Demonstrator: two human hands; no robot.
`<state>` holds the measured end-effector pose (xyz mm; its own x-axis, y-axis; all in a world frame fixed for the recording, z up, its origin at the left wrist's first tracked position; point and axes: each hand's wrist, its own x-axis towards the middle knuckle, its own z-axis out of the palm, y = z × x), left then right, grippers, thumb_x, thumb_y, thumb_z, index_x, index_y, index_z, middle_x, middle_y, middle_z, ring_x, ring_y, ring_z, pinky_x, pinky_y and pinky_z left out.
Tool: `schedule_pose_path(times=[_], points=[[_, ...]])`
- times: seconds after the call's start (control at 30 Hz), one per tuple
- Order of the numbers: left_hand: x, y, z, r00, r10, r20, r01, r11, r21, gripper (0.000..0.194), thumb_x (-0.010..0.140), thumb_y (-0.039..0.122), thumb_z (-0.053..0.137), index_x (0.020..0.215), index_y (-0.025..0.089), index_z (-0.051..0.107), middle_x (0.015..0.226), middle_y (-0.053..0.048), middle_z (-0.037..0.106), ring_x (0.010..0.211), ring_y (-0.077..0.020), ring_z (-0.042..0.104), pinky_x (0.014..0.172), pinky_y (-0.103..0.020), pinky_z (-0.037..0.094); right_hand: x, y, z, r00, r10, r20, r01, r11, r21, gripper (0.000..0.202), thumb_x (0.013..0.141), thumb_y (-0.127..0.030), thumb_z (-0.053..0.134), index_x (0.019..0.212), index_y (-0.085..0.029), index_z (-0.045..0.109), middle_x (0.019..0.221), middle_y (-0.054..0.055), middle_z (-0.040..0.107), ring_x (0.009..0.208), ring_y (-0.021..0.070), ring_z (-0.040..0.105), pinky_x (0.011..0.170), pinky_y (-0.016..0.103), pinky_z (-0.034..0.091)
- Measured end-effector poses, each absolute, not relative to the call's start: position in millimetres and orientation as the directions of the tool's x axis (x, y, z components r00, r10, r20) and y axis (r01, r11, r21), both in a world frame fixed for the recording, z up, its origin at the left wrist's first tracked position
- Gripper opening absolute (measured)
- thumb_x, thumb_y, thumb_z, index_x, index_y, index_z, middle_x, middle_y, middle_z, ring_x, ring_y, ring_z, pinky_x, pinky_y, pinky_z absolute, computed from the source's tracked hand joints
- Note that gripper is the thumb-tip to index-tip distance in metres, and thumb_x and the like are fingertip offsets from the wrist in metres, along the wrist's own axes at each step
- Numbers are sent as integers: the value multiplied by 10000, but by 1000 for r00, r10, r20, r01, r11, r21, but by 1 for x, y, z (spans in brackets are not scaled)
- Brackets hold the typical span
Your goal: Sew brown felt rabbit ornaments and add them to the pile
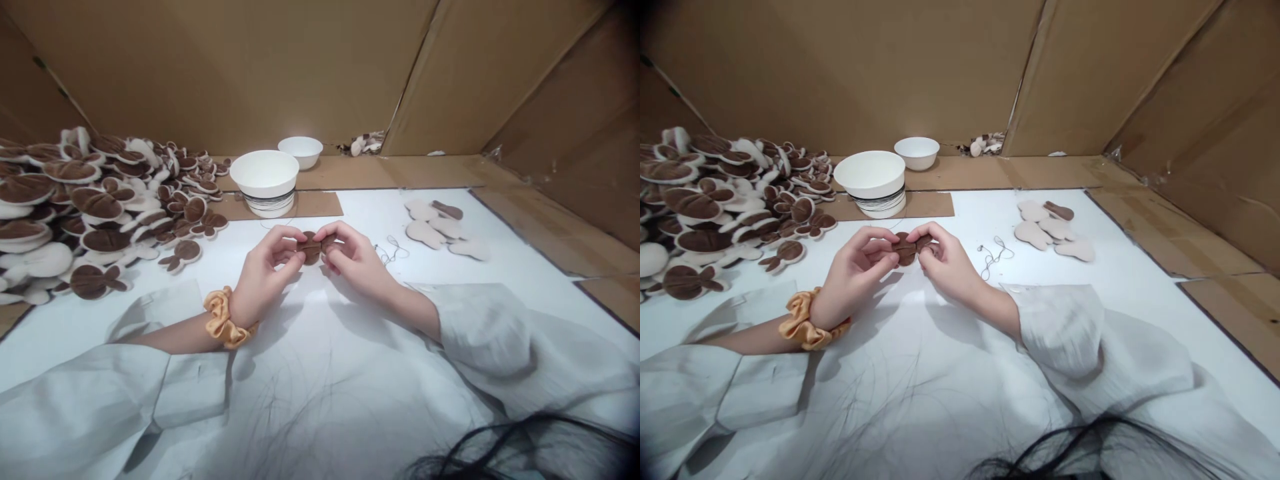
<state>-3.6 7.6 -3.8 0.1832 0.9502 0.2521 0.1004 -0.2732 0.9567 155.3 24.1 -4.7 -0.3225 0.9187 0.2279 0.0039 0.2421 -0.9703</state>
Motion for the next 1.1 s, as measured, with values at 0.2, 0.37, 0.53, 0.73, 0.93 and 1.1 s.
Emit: schedule_pose_path(times=[0.2, 0.37, 0.53, 0.73, 0.93, 1.1], points=[[-5, 9, -2, 123, 962, 245, 90, -257, 962, 150, 725, 202, 620, 866, 169, 584, 872, -32, 644, 765, -148, 634, 699, -255, 501, 155, 24, -4, -350, 888, 298, -31, 307, -951, 120, 759, -168, 561, 867, -190, 512, 926, 38, 574, 804, 139, 592, 712, 297, 496], [-5, 10, 0, 71, 976, 204, 14, -205, 979, 122, 713, 214, 649, 806, 151, 603, 780, -24, 653, 694, -137, 636, 638, -243, 515, 158, 28, -2, -356, 876, 325, -20, 341, -940, 101, 760, -172, 585, 854, -181, 549, 888, 31, 586, 798, 129, 583, 695, 279, 497], [-4, 10, 1, 61, 979, 196, -4, -196, 981, 101, 728, 221, 637, 786, 147, 600, 755, -21, 652, 693, -140, 636, 626, -245, 516, 162, 32, -1, -366, 869, 333, -27, 347, -937, 80, 735, -169, 618, 794, -173, 565, 789, 6, 588, 705, 108, 576, 654, 270, 491], [-4, 8, 0, 168, 952, 256, 35, -266, 963, 176, 697, 198, 676, 843, 164, 585, 821, -19, 648, 782, -143, 634, 734, -251, 516, 165, 32, 0, -359, 894, 267, -38, 271, -962, 93, 711, -178, 642, 726, -170, 551, 691, -14, 576, 622, 103, 582, 614, 274, 493], [-5, 6, 2, 135, 961, 242, 45, -249, 967, 110, 705, 192, 672, 769, 144, 597, 763, -22, 655, 716, -135, 644, 697, -240, 528, 167, 34, -1, -429, 875, 223, -113, 193, -975, 121, 707, -182, 650, 703, -161, 531, 685, -15, 559, 628, 104, 594, 583, 257, 512], [-6, 5, 3, 114, 962, 246, 49, -253, 966, 83, 712, 178, 666, 760, 143, 607, 757, -18, 652, 714, -125, 643, 680, -217, 525, 166, 32, 0, -446, 853, 269, -72, 266, -961, 113, 723, -180, 638, 765, -165, 535, 746, -5, 555, 662, 99, 583, 574, 226, 494]])
